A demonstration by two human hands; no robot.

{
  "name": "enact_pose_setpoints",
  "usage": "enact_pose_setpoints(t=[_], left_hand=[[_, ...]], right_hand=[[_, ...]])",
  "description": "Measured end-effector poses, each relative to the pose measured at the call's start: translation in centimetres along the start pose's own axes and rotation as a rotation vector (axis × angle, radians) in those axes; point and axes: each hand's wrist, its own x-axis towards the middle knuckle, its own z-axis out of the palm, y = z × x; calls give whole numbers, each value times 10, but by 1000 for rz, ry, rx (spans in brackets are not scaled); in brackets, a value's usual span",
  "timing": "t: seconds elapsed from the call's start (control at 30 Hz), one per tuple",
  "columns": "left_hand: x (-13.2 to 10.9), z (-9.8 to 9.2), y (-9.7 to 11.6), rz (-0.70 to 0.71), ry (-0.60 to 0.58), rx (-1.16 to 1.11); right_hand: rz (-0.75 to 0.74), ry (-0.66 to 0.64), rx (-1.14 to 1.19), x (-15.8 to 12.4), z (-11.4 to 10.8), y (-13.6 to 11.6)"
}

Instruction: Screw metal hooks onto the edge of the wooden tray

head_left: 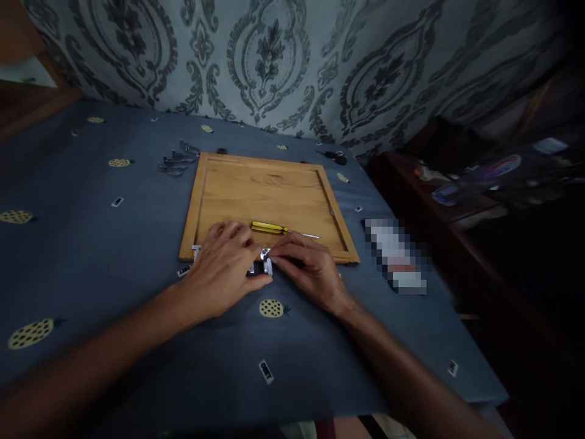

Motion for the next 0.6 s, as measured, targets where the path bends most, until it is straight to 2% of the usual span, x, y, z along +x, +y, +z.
enact_pose_setpoints(t=[0.3,0.5,0.6], left_hand=[[0,0,0,-1,14,-15],[0,0,-1,2,12,-2],[0,-1,-1,2,2,5]], right_hand=[[107,58,81,1,-7,0],[143,57,-136,2,-11,5],[140,-39,-305,14,-10,5]])
